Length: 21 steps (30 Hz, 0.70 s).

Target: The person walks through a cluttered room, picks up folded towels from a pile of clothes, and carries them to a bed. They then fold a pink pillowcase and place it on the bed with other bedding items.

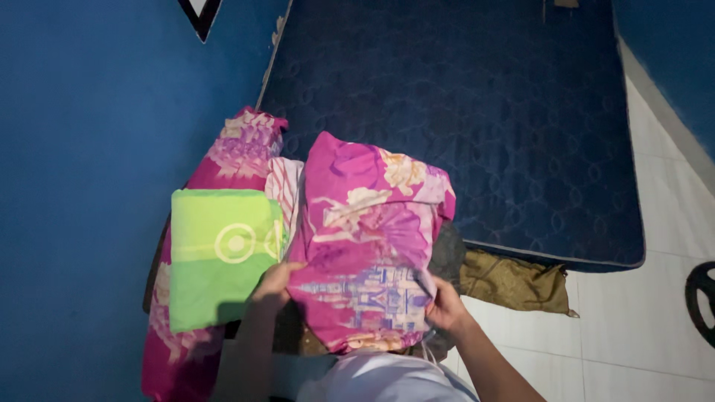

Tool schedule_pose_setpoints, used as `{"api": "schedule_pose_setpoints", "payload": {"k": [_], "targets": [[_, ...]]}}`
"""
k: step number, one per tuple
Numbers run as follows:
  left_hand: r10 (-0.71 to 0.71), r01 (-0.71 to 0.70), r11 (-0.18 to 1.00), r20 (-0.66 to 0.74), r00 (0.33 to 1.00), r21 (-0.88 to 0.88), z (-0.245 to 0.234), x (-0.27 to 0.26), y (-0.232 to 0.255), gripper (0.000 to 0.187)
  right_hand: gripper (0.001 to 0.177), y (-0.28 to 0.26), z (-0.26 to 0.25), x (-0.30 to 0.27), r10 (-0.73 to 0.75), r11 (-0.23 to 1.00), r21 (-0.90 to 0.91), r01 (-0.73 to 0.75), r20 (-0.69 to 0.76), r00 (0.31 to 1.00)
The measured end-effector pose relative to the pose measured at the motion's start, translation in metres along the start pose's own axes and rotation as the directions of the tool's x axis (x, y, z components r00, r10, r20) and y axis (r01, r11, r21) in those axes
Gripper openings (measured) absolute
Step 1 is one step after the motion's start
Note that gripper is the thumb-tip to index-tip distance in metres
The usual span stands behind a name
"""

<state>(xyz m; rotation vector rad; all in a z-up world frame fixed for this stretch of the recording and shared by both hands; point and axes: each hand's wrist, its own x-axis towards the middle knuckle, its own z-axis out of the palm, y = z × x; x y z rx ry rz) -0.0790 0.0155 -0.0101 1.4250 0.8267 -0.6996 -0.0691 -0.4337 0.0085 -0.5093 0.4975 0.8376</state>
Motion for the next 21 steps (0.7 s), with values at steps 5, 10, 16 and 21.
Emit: {"api": "schedule_pose_setpoints", "payload": {"k": [5, 10, 16, 21], "targets": [[0.116, 0.167, 0.747, 0.374, 0.920, -0.644, 0.006, -0.018, 0.030, 0.039, 0.047, -0.016, 0.013, 0.007, 0.000, 0.991, 0.135, -0.013, 0.099, 0.995], [0.390, -0.156, 0.341, -0.011, 0.921, -0.927, 0.031, -0.019, 0.049, 0.036, 0.052, -0.025, 0.051, 0.007, -0.228, 0.965, 0.170, 0.200, 0.162, 0.960], [0.077, 0.014, 0.629, 0.080, 0.994, -0.777, 0.026, -0.042, 0.039, 0.049, 0.055, -0.011, 0.062, -0.004, -0.101, 0.969, 0.224, 0.100, -0.009, 0.995], [0.156, 0.128, 0.599, 0.273, 0.949, -0.790, 0.011, -0.061, 0.019, 0.059, 0.063, 0.004, 0.048, -0.029, 0.112, 0.993, 0.043, -0.113, 0.031, 0.993]]}}
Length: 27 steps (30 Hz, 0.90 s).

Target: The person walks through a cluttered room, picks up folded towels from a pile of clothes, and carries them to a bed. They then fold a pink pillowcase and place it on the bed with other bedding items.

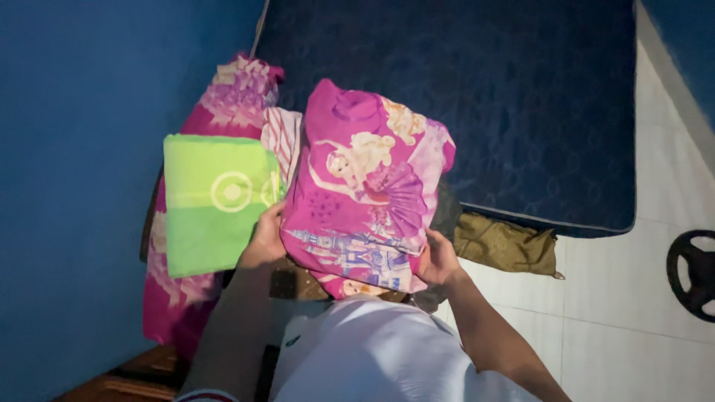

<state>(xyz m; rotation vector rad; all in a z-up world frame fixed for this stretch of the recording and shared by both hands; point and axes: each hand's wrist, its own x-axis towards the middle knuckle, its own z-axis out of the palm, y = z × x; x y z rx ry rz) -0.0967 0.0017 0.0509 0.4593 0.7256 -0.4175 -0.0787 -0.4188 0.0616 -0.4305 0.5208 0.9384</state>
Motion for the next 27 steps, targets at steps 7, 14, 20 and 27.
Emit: {"api": "schedule_pose_setpoints", "payload": {"k": [7, 14, 20, 27], "targets": [[0.139, -0.114, 0.982, 0.170, 0.976, -0.148, -0.082, -0.005, -0.047, 0.056, 0.065, 0.010, -0.041, 0.002, 0.025, 0.929, -0.355, -0.106, -0.227, 0.974], [0.748, 0.125, 0.132, -0.182, 0.638, 0.983, -0.088, -0.024, -0.051, 0.038, 0.068, 0.027, -0.040, -0.022, -0.792, -0.421, -0.837, -0.349, 0.153, 0.591], [0.815, 0.179, -0.407, 0.268, 0.514, 0.896, -0.042, -0.091, -0.067, 0.056, 0.065, 0.035, 0.015, -0.034, -0.644, -0.708, -0.688, -0.158, 0.539, 0.543], [0.737, 0.260, -0.434, 0.175, 0.652, 0.863, -0.052, -0.118, -0.110, 0.074, 0.068, 0.113, 0.029, -0.043, -0.227, -0.903, -0.415, 0.107, 0.675, 0.703]]}}
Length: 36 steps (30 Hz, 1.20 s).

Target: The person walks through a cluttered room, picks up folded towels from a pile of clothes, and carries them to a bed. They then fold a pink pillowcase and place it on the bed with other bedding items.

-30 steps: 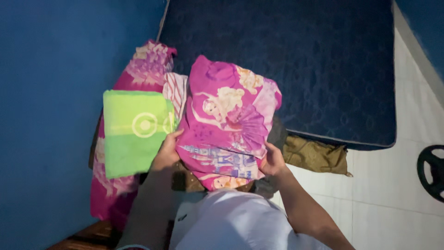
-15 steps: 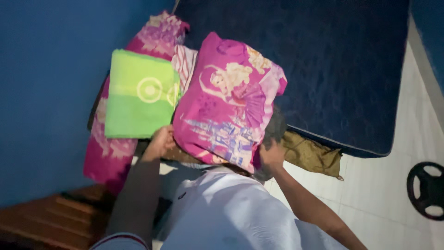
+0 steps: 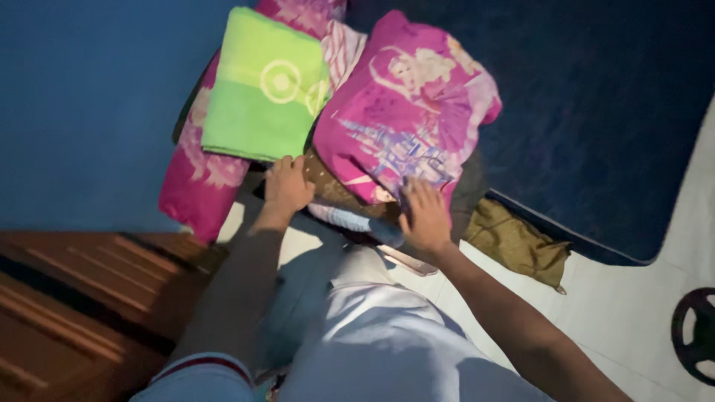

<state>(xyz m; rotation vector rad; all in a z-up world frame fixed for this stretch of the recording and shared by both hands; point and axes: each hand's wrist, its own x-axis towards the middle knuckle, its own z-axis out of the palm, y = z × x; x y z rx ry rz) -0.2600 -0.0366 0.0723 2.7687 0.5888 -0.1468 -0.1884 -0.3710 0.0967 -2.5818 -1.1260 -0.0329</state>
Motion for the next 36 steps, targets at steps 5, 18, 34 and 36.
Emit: {"api": "schedule_pose_setpoints", "payload": {"k": [5, 18, 34, 36], "targets": [[0.124, -0.121, 0.979, -0.005, 0.992, 0.166, 0.010, -0.013, -0.004, 0.100, 0.078, -0.037, 0.007, 0.000, -0.177, 0.980, -0.057, 0.192, 0.194, 0.965], [0.508, -0.504, 0.858, -0.307, 0.805, 0.097, -0.094, 0.032, 0.051, 0.117, 0.087, 0.035, -0.085, 0.085, 0.152, 0.963, -0.171, -0.209, -0.295, 0.943], [0.161, -0.171, 0.964, -0.063, 0.985, -0.203, 0.008, 0.064, 0.067, 0.058, 0.107, 0.043, -0.039, -0.070, 0.547, 0.835, -0.218, -0.505, 0.224, 0.807], [0.167, -0.228, 0.917, -0.203, 0.965, -0.326, -0.034, 0.087, 0.104, 0.042, 0.112, 0.042, -0.041, -0.068, 0.609, 0.793, -0.200, -0.575, 0.287, 0.739]]}}
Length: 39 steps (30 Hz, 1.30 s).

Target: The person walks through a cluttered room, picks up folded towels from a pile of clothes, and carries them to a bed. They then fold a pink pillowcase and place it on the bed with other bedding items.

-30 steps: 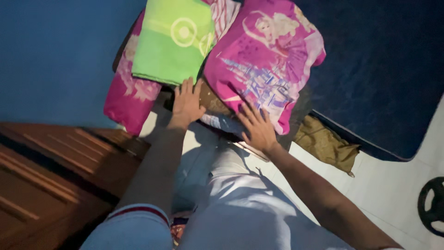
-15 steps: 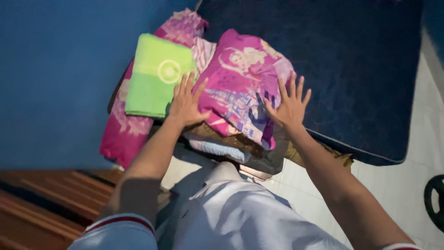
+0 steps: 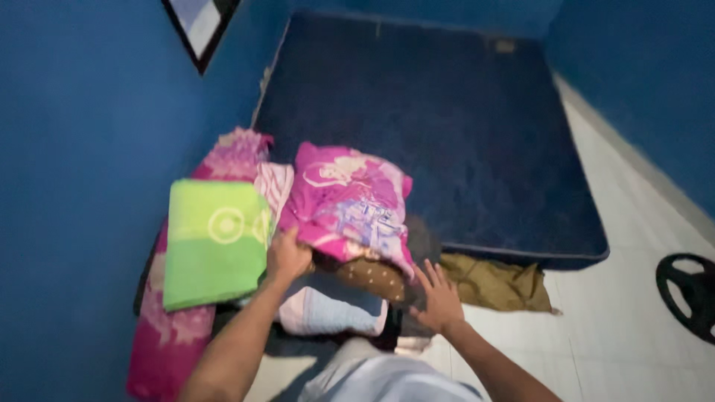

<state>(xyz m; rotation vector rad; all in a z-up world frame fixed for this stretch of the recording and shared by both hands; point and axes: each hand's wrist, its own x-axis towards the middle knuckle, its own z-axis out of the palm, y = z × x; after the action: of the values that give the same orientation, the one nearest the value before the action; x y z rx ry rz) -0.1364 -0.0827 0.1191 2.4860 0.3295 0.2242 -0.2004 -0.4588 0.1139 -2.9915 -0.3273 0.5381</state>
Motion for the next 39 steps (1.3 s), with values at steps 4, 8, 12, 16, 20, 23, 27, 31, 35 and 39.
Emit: {"api": "schedule_pose_setpoints", "payload": {"k": [4, 8, 12, 16, 20, 23, 27, 31, 35, 39], "targets": [[0.102, -0.126, 0.956, -0.101, 0.990, -0.265, -0.075, 0.069, 0.129, 0.038, 0.099, -0.002, -0.050, 0.043, -0.038, 0.893, 0.388, 0.228, -0.440, 0.897], [0.066, -0.048, 0.992, 0.151, 0.986, -0.120, -0.174, 0.096, 0.227, 0.048, 0.054, 0.015, -0.137, 0.078, 0.131, 0.604, 0.640, 0.475, -0.668, 0.733], [0.192, 0.016, 0.877, 0.381, 0.904, -0.480, -0.239, 0.113, 0.252, 0.052, 0.039, 0.032, -0.198, 0.091, 0.208, 0.396, 0.686, 0.610, -0.714, 0.668], [0.118, 0.163, 0.801, 0.419, 0.900, -0.576, -0.203, 0.115, 0.204, 0.057, 0.046, 0.033, -0.186, 0.095, 0.116, 0.289, 0.660, 0.693, -0.743, 0.660], [0.118, 0.328, 0.611, 0.492, 0.862, -0.721, -0.123, 0.104, 0.089, 0.035, 0.066, 0.033, -0.135, 0.079, 0.056, 0.157, 0.930, 0.332, -0.344, 0.937], [0.222, 0.427, 0.213, 0.469, 0.855, -0.879, -0.091, 0.104, 0.029, 0.025, 0.083, 0.047, -0.138, 0.053, -0.200, 0.068, 0.998, -0.018, 0.031, 0.979], [0.081, 0.276, 0.261, 0.306, 0.949, -0.925, -0.098, 0.095, 0.032, 0.010, 0.115, 0.034, -0.210, 0.043, -0.440, -0.041, 0.991, -0.127, 0.096, 0.893], [0.202, -0.325, 0.878, -0.344, 0.917, -0.352, -0.112, 0.071, 0.068, 0.049, 0.067, -0.025, -0.256, 0.049, 0.145, 0.563, 0.801, 0.202, -0.336, 0.931], [0.159, -0.237, 0.960, -0.408, 0.899, -0.147, -0.107, 0.063, 0.074, 0.068, 0.018, -0.099, -0.235, 0.068, -0.078, 0.727, 0.589, 0.354, -0.442, 0.894], [0.105, -0.249, 0.928, -0.445, 0.889, -0.278, -0.082, 0.091, 0.054, 0.053, 0.033, -0.158, -0.216, 0.142, -0.417, 0.839, 0.349, 0.418, -0.082, 0.905]]}}
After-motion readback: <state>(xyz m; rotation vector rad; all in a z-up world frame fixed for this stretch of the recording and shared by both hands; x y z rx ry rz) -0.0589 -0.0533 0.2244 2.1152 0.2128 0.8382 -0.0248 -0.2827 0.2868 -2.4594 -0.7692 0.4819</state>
